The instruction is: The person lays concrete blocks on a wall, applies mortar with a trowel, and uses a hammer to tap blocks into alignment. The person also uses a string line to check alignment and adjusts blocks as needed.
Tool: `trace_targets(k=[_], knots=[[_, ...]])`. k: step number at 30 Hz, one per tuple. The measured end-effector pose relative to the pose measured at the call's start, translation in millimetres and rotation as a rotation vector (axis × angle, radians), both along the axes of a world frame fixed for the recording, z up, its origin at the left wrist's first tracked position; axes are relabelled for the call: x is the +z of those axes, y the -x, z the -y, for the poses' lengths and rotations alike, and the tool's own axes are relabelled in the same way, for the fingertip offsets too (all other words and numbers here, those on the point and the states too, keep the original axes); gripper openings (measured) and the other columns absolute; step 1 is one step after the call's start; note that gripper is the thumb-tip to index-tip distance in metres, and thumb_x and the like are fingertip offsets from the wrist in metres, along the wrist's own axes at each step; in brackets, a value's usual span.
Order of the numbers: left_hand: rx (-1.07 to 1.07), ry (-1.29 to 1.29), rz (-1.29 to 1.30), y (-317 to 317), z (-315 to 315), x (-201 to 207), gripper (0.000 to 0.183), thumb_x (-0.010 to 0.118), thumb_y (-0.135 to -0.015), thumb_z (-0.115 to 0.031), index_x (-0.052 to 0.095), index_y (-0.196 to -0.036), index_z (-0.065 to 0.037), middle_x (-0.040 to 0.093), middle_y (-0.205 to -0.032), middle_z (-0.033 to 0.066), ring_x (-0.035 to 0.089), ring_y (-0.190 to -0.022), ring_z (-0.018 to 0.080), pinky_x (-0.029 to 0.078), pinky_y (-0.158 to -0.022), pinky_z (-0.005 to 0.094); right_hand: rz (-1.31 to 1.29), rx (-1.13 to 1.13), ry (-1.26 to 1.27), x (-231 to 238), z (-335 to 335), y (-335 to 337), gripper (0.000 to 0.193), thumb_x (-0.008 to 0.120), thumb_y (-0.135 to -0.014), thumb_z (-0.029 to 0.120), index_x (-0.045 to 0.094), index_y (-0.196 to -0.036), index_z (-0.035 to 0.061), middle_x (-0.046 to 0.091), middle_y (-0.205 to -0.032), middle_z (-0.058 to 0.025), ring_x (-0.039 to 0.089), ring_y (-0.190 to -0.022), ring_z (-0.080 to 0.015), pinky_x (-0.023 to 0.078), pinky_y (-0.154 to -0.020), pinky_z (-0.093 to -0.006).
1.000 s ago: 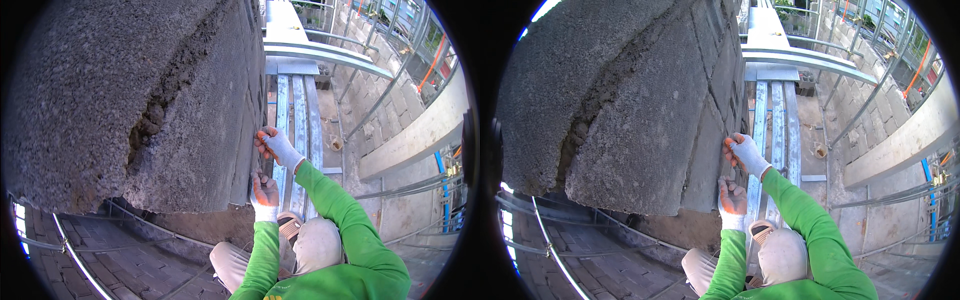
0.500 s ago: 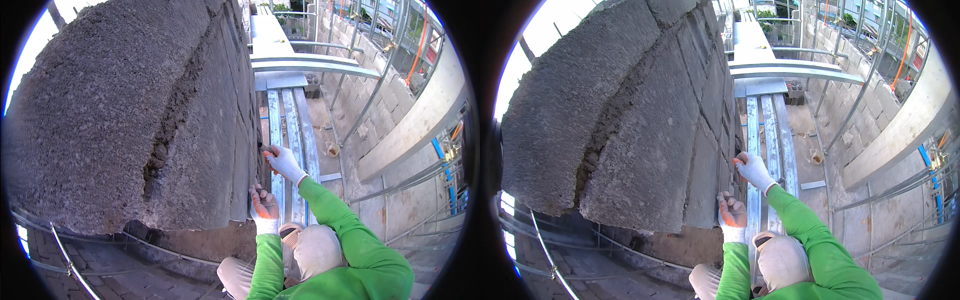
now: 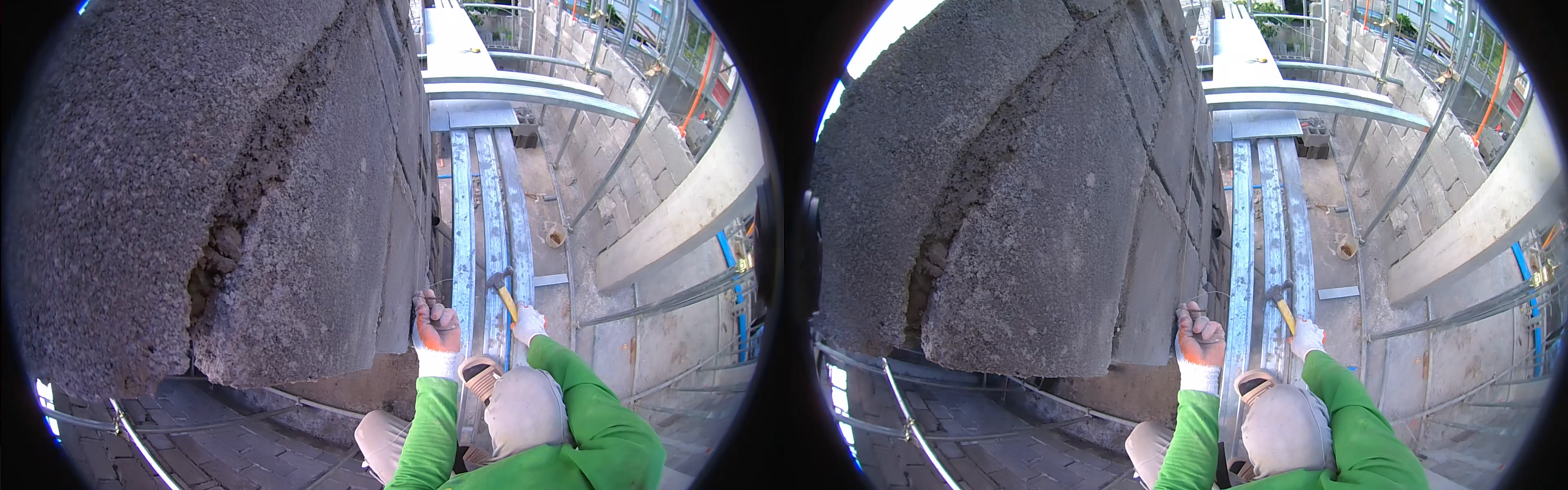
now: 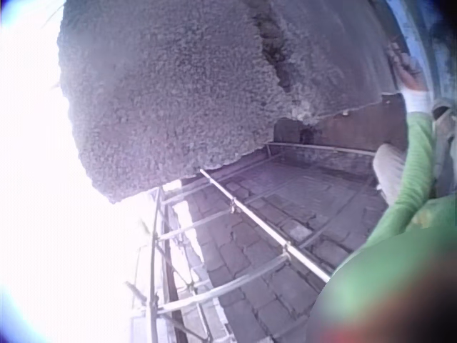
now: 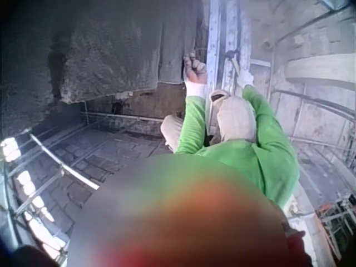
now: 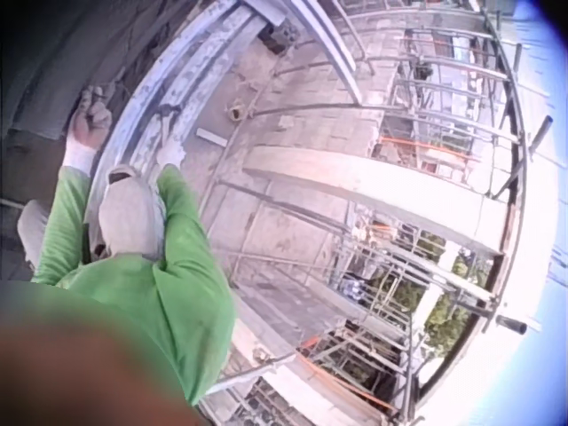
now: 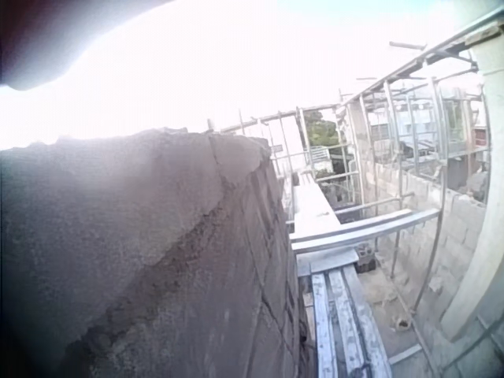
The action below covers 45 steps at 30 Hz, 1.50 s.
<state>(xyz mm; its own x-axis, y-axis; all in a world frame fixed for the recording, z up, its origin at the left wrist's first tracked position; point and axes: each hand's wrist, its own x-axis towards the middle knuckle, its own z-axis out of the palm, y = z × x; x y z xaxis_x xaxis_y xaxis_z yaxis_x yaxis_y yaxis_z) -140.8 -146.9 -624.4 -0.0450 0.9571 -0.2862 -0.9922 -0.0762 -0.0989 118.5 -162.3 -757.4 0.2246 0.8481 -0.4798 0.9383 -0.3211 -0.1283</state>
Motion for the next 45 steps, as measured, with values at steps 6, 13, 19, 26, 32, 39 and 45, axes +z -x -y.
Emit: trace_targets(k=[6,13,19,26,32,39,45], knots=[[0.029,0.108,-0.020,-3.2,-1.3,9.8,0.016,0.059,-0.106,-0.023,0.066,-0.115,-0.012,0.072,-0.114,0.0029,0.052,-0.065,0.0080,0.041,-0.053,0.0256,-0.647,-0.479,-0.034,30.8,-14.1,-6.1,0.029,0.071,-0.084,0.014,0.065,-0.110,0.0023,0.065,-0.070,-0.0104,0.064,-0.051,-0.0229,0.050,-0.044,-0.0379],[0.028,-0.008,-0.056,-5.7,-3.1,-2.1,0.013,0.063,-0.103,-0.018,0.064,-0.116,-0.016,0.065,-0.113,-0.0020,0.043,-0.064,0.0062,0.038,-0.057,0.0251,-1.092,-0.424,-0.179,188.5,-18.0,-24.5,0.019,0.062,-0.102,0.020,0.061,-0.117,0.0075,0.056,-0.073,-0.0008,0.050,-0.047,-0.0086,0.044,-0.037,-0.0281],[-0.026,-0.090,-0.015,-2.4,-6.6,-11.9,0.014,0.056,-0.108,-0.025,0.066,-0.109,-0.015,0.069,-0.111,0.0005,0.035,-0.053,0.0055,0.031,-0.049,0.0242,-1.483,-0.416,-0.480,362.0,-86.6,-3.6,0.037,0.055,-0.108,0.027,0.051,-0.137,0.0035,0.061,-0.087,-0.0041,0.057,-0.058,-0.0101,0.050,-0.044,-0.0248],[-0.033,0.009,-0.011,-3.2,-4.4,-7.2,0.015,0.055,-0.109,-0.025,0.064,-0.112,-0.013,0.068,-0.108,-0.0008,0.030,-0.048,0.0051,0.028,-0.043,0.0235,-1.731,-0.937,-0.487,295.2,54.2,114.9,0.034,0.055,-0.108,0.047,0.053,-0.114,0.0128,0.048,-0.064,0.0007,0.046,-0.045,-0.0139,0.038,-0.038,-0.0314],[-0.046,-0.094,-0.150,0.6,-3.8,-1.7,0.014,0.054,-0.109,-0.025,0.062,-0.113,-0.013,0.067,-0.107,-0.0020,0.029,-0.046,0.0050,0.029,-0.042,0.0233,-1.684,-0.925,-0.186,183.8,130.4,167.0,0.041,0.054,-0.107,0.051,0.054,-0.108,0.0096,0.053,-0.062,-0.0031,0.051,-0.041,-0.0173,0.041,-0.033,-0.0346],[-0.101,0.031,-0.097,3.2,-1.4,6.3,0.014,0.054,-0.109,-0.026,0.061,-0.111,-0.014,0.068,-0.106,-0.0015,0.027,-0.043,0.0042,0.027,-0.039,0.0233,-1.646,-0.865,-0.125,158.8,121.6,174.7,0.037,0.052,-0.109,0.047,0.054,-0.107,0.0103,0.052,-0.061,-0.0032,0.047,-0.039,-0.0185,0.039,-0.034,-0.0352],[-0.085,-0.039,-0.177,3.1,-2.2,4.8,0.012,0.053,-0.109,-0.027,0.060,-0.107,-0.018,0.067,-0.105,-0.0018,0.030,-0.044,0.0037,0.030,-0.040,0.0229,-1.648,-1.031,-0.372,151.6,120.3,161.4,0.038,0.052,-0.108,0.048,0.056,-0.110,0.0109,0.053,-0.063,-0.0057,0.052,-0.044,-0.0195,0.041,-0.035,-0.0360]])
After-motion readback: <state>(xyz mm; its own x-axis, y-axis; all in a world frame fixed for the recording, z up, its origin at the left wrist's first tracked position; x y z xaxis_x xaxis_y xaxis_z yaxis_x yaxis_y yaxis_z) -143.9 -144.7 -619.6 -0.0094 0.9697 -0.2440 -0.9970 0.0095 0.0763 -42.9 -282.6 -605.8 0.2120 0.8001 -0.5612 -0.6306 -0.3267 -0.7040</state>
